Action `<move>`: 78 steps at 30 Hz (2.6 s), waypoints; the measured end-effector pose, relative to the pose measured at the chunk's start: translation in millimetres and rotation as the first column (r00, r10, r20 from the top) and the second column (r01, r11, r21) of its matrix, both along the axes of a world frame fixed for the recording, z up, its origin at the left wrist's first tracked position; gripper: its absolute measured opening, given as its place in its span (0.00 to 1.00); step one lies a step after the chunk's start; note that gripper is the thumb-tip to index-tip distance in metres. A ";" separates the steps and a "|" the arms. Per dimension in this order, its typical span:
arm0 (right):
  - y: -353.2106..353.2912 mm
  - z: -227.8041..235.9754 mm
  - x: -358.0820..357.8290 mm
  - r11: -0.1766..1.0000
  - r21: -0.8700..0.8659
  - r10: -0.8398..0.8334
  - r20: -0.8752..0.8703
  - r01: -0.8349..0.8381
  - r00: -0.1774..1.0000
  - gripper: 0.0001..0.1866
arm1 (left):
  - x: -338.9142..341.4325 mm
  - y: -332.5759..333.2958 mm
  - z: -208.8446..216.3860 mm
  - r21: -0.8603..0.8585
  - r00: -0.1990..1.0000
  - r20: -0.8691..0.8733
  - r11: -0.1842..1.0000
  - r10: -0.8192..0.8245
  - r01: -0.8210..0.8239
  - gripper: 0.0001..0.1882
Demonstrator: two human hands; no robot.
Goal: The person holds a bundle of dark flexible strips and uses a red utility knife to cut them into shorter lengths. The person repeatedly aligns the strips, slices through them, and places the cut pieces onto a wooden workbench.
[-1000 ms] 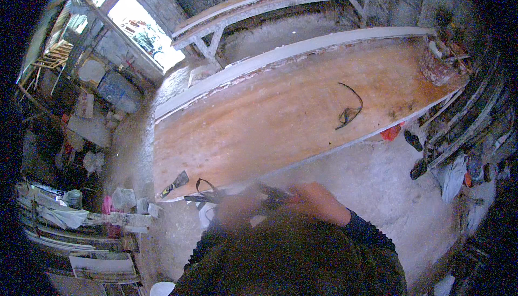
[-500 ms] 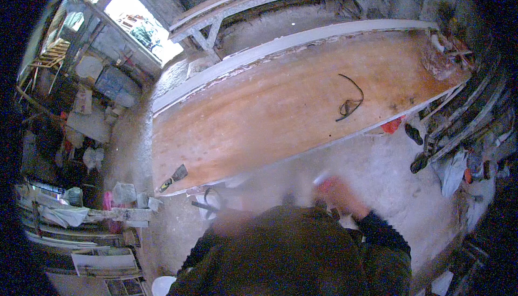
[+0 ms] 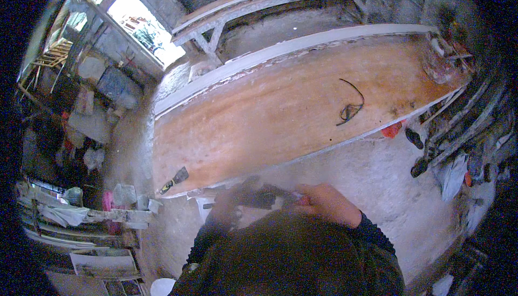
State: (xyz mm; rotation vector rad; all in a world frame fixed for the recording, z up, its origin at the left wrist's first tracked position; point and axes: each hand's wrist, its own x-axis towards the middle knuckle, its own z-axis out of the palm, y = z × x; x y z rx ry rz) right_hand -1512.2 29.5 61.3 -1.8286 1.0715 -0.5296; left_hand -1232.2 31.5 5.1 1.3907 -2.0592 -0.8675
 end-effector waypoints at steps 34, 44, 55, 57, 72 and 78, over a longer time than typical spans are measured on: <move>-6.6 -12.4 12.4 0.998 0.040 0.052 -0.211 -0.044 0.976 0.19 | -29.9 -15.3 -1.7 -0.185 0.956 0.187 0.964 0.227 -0.192 0.08; -7.4 -16.0 12.9 0.999 0.000 0.035 -0.267 -0.037 0.963 0.21 | -43.2 -10.3 27.4 -0.158 0.926 0.273 0.962 0.259 -0.223 0.09; -12.4 13.0 4.7 0.998 0.002 -0.065 -0.264 0.068 0.962 0.21 | -20.9 -17.4 4.9 0.184 0.992 -0.120 0.983 0.039 -0.016 0.24; -15.1 17.4 1.8 0.994 0.006 -0.099 -0.317 0.107 0.943 0.21 | -19.4 -18.0 5.9 0.255 0.967 -0.253 0.964 -0.011 0.078 0.24; -20.5 5.4 -1.1 0.971 -0.239 -0.103 -0.348 0.018 0.932 0.21 | -23.7 -7.3 18.8 0.427 0.852 -0.524 0.866 0.005 0.258 0.25; -23.6 4.0 -2.3 0.951 -0.310 -0.125 -0.402 -0.007 0.907 0.20 | -20.7 -3.8 15.7 0.430 0.864 -0.504 0.867 0.001 0.250 0.25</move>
